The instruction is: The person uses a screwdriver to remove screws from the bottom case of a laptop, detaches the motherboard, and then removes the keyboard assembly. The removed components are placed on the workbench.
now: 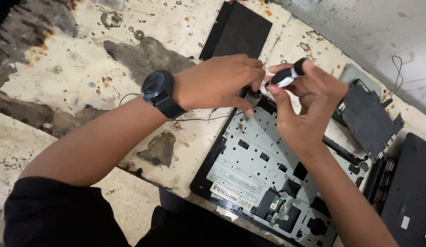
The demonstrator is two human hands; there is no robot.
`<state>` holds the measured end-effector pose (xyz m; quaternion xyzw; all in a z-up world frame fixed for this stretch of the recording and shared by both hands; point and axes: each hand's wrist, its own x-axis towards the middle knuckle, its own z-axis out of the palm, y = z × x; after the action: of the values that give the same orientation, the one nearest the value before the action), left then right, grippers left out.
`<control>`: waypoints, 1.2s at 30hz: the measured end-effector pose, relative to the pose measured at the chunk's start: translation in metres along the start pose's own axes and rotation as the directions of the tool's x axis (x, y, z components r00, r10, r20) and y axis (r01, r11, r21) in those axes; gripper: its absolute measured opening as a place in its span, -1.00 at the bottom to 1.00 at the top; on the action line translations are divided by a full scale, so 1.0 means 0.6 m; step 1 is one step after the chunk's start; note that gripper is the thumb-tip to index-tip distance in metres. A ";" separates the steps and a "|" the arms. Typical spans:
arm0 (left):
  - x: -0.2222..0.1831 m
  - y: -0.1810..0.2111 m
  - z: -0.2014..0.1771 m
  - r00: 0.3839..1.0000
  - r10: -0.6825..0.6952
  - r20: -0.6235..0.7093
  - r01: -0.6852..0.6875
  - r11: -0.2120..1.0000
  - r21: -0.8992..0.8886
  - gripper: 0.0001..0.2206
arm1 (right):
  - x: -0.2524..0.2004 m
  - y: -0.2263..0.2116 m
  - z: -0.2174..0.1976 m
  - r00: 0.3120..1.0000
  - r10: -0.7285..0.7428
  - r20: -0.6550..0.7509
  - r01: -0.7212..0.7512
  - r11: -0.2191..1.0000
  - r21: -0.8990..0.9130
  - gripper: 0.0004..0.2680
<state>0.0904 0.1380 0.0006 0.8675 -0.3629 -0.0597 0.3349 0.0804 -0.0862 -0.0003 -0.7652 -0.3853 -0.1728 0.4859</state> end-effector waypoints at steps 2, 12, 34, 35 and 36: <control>0.003 0.000 0.000 0.999 0.048 -0.012 -0.048 0.999 0.007 -0.16 | 0.019 -0.019 -0.002 0.985 -0.087 0.148 0.064 0.986 0.153 -0.56; -0.003 -0.002 -0.002 1.000 0.022 -0.004 -0.022 1.000 0.021 -0.62 | 0.031 -0.042 -0.022 0.985 0.060 0.161 -0.081 0.989 0.127 -0.67; 0.009 0.025 -0.026 0.936 0.159 -0.313 -0.232 0.949 -0.212 -0.80 | 0.043 -0.059 -0.061 0.987 -0.092 0.131 0.121 0.964 -0.235 -0.84; 0.010 0.027 -0.023 0.936 0.105 -0.337 -0.185 0.959 -0.216 -0.71 | 0.045 -0.060 -0.062 0.984 -0.110 0.142 0.142 0.962 -0.235 -0.88; 0.008 0.021 -0.023 0.936 0.106 -0.336 -0.186 0.959 -0.215 -0.71 | 0.045 -0.062 -0.063 0.984 -0.110 0.140 0.141 0.961 -0.237 -0.88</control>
<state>0.0913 0.1356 0.0201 0.7882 -0.3575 0.0633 0.4969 0.0738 -0.0995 0.0574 -0.8028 -0.4387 -0.2013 0.3502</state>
